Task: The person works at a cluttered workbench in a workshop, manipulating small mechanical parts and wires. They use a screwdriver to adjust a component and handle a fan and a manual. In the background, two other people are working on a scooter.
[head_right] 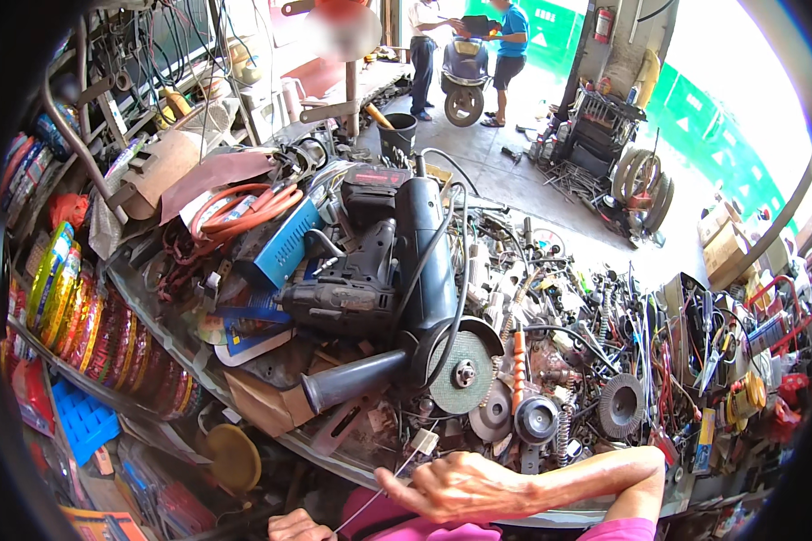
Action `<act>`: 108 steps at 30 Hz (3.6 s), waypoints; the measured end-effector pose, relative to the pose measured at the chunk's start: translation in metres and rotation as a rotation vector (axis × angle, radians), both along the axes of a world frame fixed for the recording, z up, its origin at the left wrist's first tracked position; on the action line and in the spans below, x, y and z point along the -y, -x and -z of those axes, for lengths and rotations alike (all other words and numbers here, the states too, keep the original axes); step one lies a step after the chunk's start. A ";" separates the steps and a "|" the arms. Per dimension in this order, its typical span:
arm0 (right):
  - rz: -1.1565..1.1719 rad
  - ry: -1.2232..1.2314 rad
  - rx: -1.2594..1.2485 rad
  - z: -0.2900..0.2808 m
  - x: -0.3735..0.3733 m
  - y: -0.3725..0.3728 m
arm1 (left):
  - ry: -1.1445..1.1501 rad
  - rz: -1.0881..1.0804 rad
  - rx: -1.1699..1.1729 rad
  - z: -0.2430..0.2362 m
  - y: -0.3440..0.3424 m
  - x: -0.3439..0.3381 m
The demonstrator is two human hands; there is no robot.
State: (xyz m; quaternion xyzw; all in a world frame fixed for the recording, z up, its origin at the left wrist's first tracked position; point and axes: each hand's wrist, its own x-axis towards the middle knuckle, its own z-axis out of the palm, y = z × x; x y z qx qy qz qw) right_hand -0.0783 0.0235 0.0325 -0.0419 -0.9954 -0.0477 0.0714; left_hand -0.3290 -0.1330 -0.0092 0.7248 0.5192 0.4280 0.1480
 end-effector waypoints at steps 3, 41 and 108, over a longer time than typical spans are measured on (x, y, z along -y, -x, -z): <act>-0.073 0.027 -0.021 0.021 0.009 0.017 | -0.014 -0.001 0.019 0.000 0.012 -0.005; -0.007 -0.543 -0.163 -0.035 -0.226 0.216 | -0.482 -0.819 0.061 0.038 0.121 -0.177; -0.104 0.088 -0.079 -0.067 -0.266 0.270 | -0.326 -0.053 -0.658 -0.018 0.215 -0.214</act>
